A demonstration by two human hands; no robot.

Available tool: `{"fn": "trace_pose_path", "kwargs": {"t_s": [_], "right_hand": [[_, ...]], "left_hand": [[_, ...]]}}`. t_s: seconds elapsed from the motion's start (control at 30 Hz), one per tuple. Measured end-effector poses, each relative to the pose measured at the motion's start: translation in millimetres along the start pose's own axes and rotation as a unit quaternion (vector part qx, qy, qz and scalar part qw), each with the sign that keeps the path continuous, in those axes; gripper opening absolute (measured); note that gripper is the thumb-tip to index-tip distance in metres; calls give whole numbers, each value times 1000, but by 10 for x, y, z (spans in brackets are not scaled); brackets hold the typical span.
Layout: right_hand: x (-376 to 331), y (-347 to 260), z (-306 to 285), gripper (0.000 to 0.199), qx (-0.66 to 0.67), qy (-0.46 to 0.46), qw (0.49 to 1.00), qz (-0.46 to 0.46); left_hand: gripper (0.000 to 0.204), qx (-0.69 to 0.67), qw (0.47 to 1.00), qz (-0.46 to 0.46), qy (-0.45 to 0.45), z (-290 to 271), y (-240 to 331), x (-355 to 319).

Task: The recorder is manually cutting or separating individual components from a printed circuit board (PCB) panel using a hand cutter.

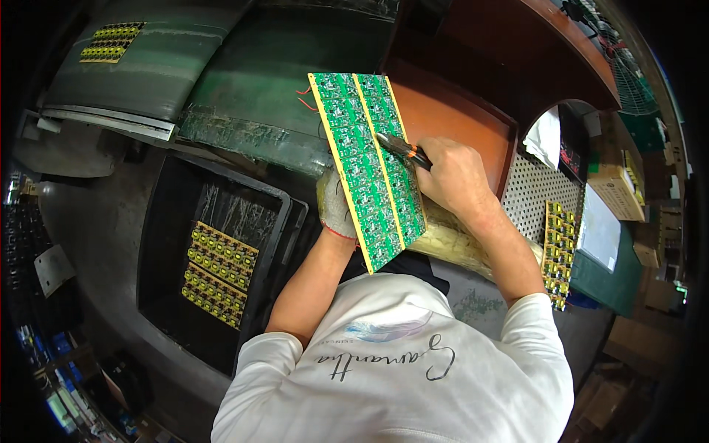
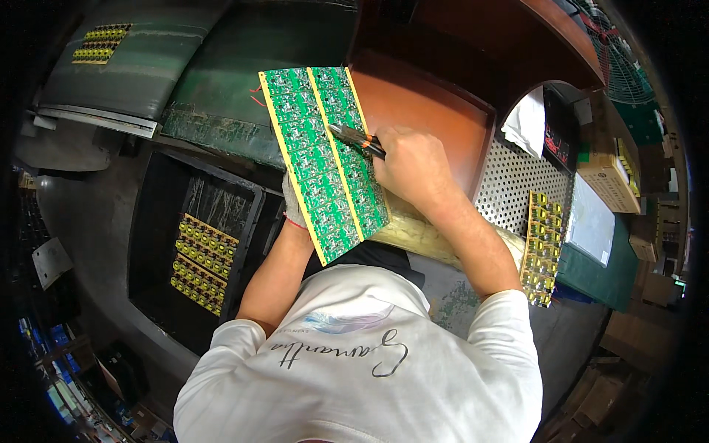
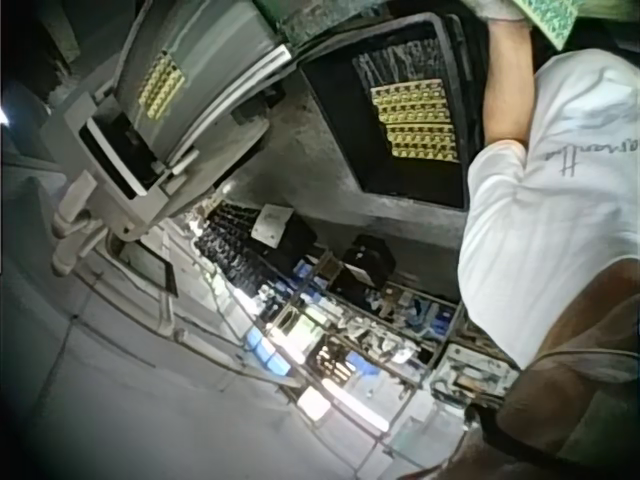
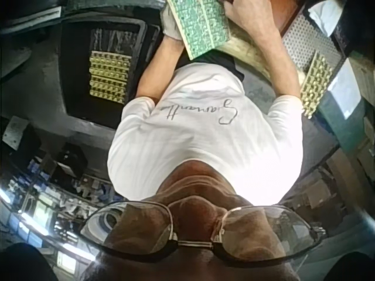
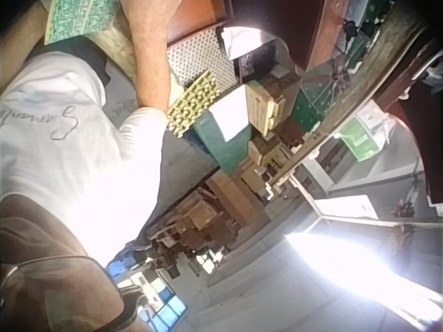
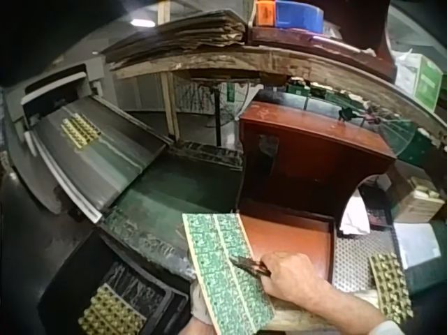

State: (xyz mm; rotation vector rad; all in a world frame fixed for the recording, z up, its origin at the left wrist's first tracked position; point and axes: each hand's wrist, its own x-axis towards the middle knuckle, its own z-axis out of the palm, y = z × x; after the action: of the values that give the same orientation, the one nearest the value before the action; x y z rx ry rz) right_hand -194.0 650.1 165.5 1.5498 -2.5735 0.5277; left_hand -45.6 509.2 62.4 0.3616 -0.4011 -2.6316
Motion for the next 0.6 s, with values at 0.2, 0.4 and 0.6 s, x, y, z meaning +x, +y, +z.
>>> {"fn": "trace_pose_path", "kwargs": {"t_s": [0.2, 0.4, 0.6], "right_hand": [[-184, -49, 0, 19, 21, 9, 1000, 7], [-271, -94, -31, 31, -1, -8, 1000, 22], [-263, -102, -3, 30, 2, -11, 999, 32]], "left_hand": [[38, -21, 1000, -8, -3, -76, -8, 29], [37, -11, 1000, -16, 4, -120, -31, 56], [38, 19, 1000, -2, 8, -132, -47, 54]]}}
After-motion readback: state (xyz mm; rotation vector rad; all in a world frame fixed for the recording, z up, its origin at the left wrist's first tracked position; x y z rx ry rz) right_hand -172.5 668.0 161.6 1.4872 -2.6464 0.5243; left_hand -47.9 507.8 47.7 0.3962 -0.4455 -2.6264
